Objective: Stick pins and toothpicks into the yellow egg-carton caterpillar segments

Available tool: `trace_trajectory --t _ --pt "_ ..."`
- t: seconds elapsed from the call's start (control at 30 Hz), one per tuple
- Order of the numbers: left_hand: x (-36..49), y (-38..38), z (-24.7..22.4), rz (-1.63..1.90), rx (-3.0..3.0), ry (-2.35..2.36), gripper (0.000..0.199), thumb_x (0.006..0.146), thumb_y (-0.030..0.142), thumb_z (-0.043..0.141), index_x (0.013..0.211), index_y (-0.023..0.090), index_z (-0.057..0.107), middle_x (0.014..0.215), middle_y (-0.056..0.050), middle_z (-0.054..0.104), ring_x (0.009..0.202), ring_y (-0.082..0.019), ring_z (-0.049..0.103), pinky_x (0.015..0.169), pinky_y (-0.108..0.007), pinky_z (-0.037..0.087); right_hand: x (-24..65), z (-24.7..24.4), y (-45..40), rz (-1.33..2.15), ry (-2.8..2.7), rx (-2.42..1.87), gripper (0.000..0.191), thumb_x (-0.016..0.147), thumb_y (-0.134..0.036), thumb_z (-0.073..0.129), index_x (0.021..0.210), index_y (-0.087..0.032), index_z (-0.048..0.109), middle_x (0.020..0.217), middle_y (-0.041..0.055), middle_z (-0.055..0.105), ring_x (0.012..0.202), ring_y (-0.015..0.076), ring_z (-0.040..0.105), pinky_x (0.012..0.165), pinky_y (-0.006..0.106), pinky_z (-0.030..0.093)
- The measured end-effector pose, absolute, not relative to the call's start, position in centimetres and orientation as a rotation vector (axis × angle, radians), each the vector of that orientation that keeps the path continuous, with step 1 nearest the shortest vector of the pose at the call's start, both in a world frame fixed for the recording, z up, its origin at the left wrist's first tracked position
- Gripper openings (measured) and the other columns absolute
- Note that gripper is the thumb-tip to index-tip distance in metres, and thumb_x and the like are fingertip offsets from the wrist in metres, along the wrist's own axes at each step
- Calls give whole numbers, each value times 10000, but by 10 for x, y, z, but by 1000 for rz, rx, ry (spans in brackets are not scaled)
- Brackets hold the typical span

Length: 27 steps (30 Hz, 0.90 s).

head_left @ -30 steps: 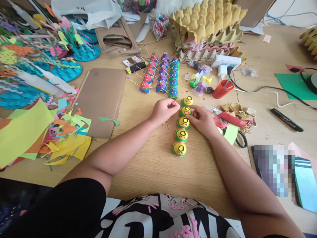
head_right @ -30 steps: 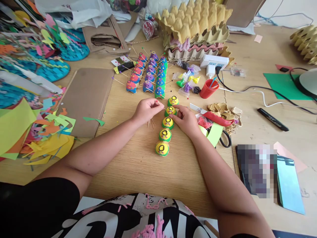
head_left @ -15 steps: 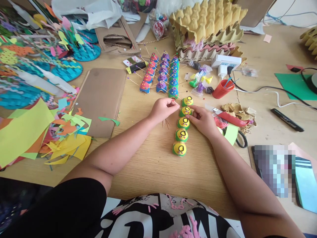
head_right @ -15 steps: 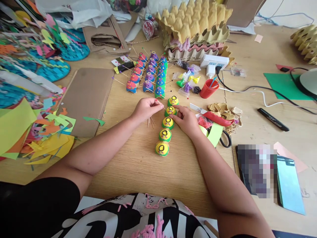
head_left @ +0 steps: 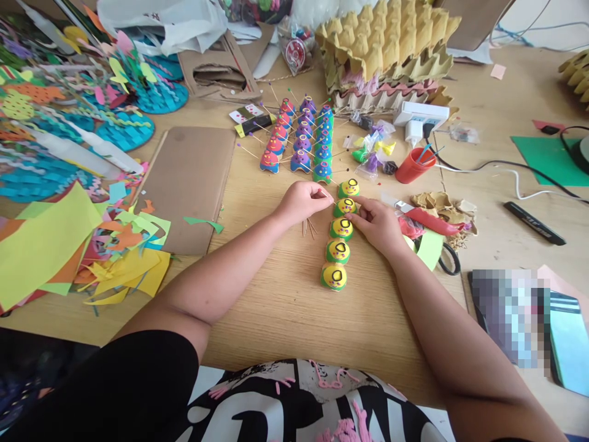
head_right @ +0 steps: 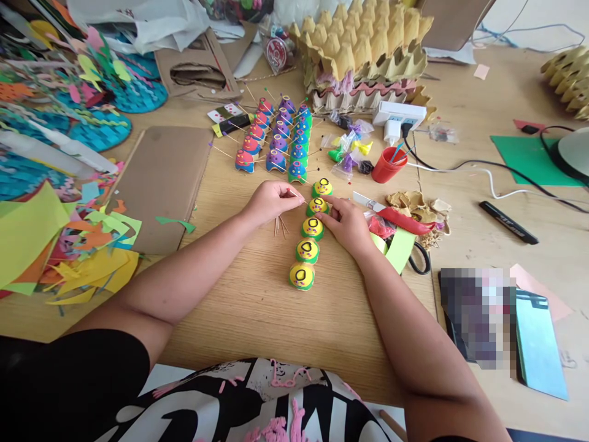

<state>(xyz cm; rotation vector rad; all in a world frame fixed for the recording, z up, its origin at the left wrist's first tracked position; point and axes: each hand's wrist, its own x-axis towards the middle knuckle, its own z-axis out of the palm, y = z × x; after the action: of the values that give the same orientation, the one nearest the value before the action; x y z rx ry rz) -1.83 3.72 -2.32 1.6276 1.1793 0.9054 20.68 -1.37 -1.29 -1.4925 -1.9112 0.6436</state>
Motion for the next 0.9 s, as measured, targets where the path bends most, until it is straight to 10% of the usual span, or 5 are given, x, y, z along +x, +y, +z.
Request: trace_trajectory --t 0.9 --pt "-14 33 -21 924 1660 1209 172 750 318 718 770 153 760 696 0 722 661 -120 591 642 -252 432 208 -12 -14 666 -1895 -1500 428 871 -389 753 1250 -193 784 697 -5 585 645 163 471 687 320 427"
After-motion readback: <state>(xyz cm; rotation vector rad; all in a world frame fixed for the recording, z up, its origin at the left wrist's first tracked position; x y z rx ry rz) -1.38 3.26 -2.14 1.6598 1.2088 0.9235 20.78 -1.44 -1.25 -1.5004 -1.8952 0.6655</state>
